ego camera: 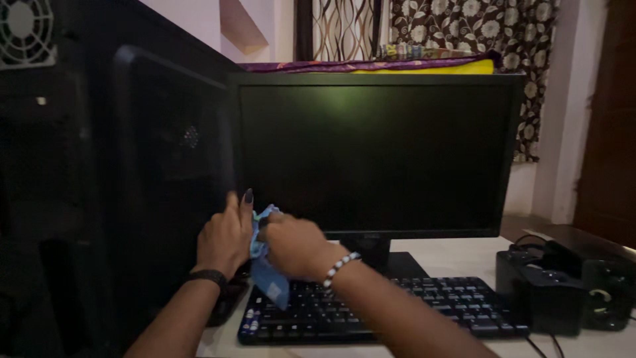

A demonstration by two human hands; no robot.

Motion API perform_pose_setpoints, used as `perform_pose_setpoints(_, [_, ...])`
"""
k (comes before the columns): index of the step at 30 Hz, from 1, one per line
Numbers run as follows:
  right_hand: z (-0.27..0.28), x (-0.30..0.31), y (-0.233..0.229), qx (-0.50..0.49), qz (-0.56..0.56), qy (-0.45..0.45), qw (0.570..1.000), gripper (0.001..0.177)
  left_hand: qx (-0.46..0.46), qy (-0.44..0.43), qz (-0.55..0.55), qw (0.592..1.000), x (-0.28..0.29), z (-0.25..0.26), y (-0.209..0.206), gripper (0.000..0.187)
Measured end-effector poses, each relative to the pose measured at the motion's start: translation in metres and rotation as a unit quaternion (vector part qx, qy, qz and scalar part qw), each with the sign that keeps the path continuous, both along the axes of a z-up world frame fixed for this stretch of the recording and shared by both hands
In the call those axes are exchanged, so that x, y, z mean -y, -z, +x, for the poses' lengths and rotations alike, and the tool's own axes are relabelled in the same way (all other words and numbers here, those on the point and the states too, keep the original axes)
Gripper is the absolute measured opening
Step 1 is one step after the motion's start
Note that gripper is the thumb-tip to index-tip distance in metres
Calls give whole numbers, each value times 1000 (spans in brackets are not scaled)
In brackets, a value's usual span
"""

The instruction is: The person wipes a computer monitor screen, keyboard, and desk surface using a blue patterned cloth. They move the keyboard aside to clean underneath, then return it to its original position.

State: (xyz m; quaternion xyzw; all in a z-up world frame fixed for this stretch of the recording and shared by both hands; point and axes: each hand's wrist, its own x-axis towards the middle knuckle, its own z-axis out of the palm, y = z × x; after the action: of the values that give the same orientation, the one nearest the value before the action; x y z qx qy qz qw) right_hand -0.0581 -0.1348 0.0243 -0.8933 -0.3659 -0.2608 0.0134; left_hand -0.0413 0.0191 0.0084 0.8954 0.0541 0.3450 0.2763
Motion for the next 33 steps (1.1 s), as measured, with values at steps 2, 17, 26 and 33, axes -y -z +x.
perform_pose_setpoints(2, [0,-8,5,3,1,16,1000,21,18,3,2,1000,-3,1,1,70])
perform_pose_setpoints(17, [-29,45,-55,-61,-139,282,947,39,-59,21,41,997,-3,-2,-3,97])
perform_pose_setpoints(26, [22,156,-36,-56,-246,479,841,40,-39,20,83,996,-5,1,1,103])
perform_pose_setpoints(33, [51,215,-22,-104,-204,537,812,35,-64,6,77,995,-2,1,0,105])
